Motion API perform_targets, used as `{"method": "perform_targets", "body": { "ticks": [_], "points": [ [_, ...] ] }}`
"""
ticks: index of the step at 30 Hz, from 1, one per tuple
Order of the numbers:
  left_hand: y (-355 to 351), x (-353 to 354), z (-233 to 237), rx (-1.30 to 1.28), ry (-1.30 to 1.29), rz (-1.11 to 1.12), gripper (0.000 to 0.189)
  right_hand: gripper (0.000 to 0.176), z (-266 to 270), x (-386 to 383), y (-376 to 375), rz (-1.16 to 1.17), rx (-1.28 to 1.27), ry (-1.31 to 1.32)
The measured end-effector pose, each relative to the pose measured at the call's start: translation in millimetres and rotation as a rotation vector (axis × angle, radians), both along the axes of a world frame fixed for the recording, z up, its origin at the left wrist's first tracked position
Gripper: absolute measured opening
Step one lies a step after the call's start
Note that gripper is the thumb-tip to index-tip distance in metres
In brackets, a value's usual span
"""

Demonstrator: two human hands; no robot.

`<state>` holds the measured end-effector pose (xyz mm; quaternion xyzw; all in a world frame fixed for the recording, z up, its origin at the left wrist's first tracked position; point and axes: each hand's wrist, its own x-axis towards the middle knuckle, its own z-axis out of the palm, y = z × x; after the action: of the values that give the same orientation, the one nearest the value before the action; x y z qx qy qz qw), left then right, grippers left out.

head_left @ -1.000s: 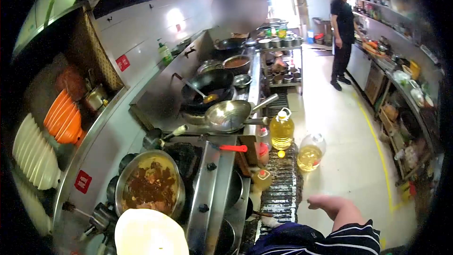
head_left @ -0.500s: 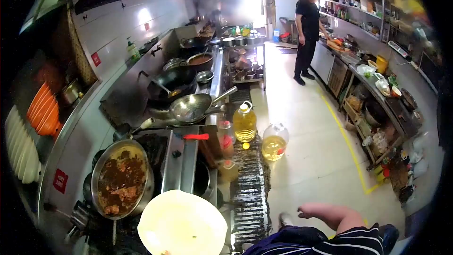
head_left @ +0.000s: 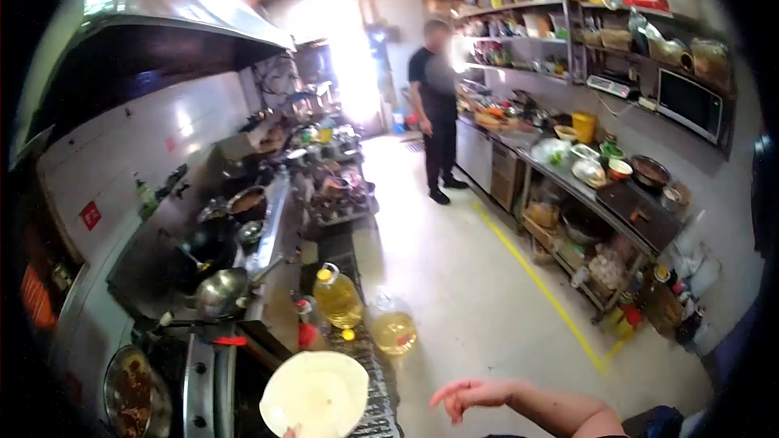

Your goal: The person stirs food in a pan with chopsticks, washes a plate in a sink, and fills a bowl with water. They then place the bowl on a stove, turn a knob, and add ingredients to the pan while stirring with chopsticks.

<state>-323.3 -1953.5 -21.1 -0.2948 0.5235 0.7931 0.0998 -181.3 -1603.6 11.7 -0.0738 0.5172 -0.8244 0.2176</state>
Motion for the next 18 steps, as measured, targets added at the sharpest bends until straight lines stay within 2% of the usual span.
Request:
{"method": "perform_targets", "body": {
  "ticks": [1, 3, 4, 5, 6, 7, 8, 10, 12, 14, 16, 18],
  "points": [
    [25, -4, -1, -0.002, -0.040, -0.038, 0.064, 0.035, -38, 9, 32, -0.209, 0.073, -0.164],
    [61, -19, -22, 0.184, -0.118, -0.194, 0.065, 0.040, -99, 38, 78, -0.666, 0.622, -0.289],
    [78, -30, -30, 0.284, -0.148, -0.264, 0.066, 0.049, -169, 68, 108, -0.750, 1.001, -0.195],
    [103, -38, -34, 0.201, -0.156, -0.244, 0.067, 0.055, -171, 92, 127, -0.528, 1.304, -0.365],
    [106, -54, -62, 0.289, -0.141, -0.305, 0.069, 0.055, -200, 121, 142, -0.505, 1.427, -0.257],
    [130, -55, -52, 0.268, -0.159, -0.289, 0.069, 0.050, -203, 145, 148, -0.377, 1.432, -0.358],
    [152, -57, -38, 0.237, -0.178, -0.271, 0.069, 0.063, -193, 150, 152, -0.135, 1.466, -0.432],
    [172, -84, -61, 0.250, -0.210, -0.350, 0.069, 0.061, -221, 167, 173, -0.057, 1.360, -0.460],
    [207, -110, -59, 0.273, -0.258, -0.405, 0.068, 0.061, -234, 163, 189, -0.051, 1.302, -0.494],
    [250, -139, -62, 0.321, -0.316, -0.417, 0.067, 0.058, -250, 135, 211, -0.239, 1.306, -0.506],
    [304, -156, -42, 0.377, -0.339, -0.444, 0.066, 0.056, -225, 78, 243, -0.390, 1.278, -0.516],
    [369, -176, -28, 0.383, -0.272, -0.413, 0.063, 0.055, -233, 28, 280, -0.511, 1.294, -0.360]
  ]
}}
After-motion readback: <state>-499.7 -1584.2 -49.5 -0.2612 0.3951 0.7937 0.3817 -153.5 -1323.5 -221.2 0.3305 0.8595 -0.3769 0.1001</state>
